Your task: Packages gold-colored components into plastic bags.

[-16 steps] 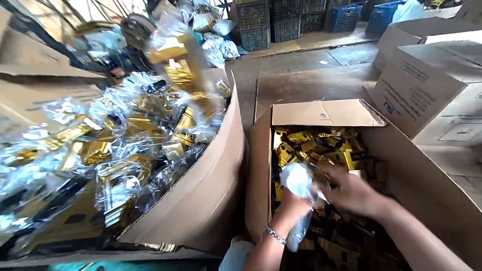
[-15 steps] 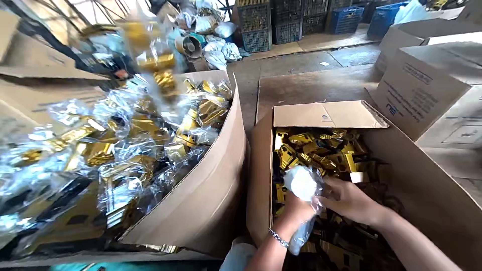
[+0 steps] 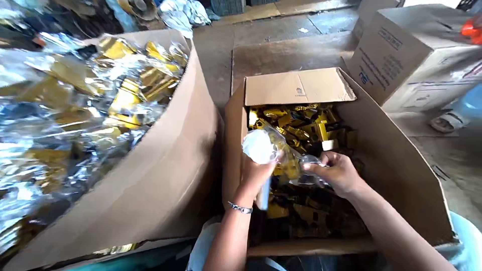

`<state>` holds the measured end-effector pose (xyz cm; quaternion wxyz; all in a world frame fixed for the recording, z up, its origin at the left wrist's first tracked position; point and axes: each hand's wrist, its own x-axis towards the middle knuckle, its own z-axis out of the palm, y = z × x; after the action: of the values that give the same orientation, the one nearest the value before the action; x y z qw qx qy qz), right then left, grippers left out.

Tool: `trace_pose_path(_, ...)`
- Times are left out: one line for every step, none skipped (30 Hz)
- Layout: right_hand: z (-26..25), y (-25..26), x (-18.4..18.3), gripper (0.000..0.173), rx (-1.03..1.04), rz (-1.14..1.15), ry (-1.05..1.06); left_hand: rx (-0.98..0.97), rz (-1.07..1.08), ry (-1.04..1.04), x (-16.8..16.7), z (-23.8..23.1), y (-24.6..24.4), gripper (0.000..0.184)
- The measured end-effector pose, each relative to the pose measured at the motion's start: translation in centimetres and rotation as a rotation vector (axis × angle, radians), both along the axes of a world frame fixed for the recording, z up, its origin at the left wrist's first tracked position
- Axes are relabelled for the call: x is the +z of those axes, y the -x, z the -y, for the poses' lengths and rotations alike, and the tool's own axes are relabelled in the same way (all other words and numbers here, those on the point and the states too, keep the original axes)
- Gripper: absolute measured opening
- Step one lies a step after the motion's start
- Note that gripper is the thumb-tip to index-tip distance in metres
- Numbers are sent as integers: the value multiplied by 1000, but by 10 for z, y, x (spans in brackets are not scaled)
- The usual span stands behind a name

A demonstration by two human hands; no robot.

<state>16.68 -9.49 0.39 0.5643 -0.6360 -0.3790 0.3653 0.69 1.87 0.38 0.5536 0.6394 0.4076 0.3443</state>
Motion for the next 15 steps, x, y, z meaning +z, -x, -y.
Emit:
trace_pose_path(1,5,-2,22,67,181,-20,-147,100,149,-1,11,-1,46)
trace_pose_path(1,9,-5,20,175,332,-71,-296,162,260,-4,19,-2,46)
trace_pose_path(-1,9,-6,25,287,425,-115,-388,188,301,-5,24,-3,41)
trace_pose_path(-3,3,-4,32,380,422,-122,-403,192,266,-6,23,-3,33)
trace_pose_path(-5,-8,-4,31,422,343,-123,-372,157,161,-4,20,1,32)
trace_pose_path(-9,-22,-2,27,400,247,-100,-294,101,23,-3,14,5,35)
trace_pose_path(-15,-37,0,21,327,173,-50,-209,38,-111,-3,4,9,40)
trace_pose_path(-23,-53,-1,13,247,127,20,-128,-23,-222,-7,-4,10,45)
trace_pose_path(-29,-68,-7,10,179,97,132,-42,-69,-298,-13,-10,10,46)
trace_pose_path(-35,-81,-19,16,140,86,298,31,-99,-325,-17,-14,11,48)
trace_pose_path(-38,-90,-36,29,146,92,497,82,-105,-337,-20,-16,11,49)
trace_pose_path(-39,-95,-57,43,165,91,689,110,-102,-351,-20,-18,11,50)
trace_pose_path(-40,-95,-77,56,155,78,833,120,-97,-388,-18,-18,9,48)
trace_pose_path(-41,-91,-94,67,124,68,927,123,-95,-447,-18,-17,8,44)
trace_pose_path(-44,-85,-106,76,92,98,989,118,-91,-520,-20,-17,6,41)
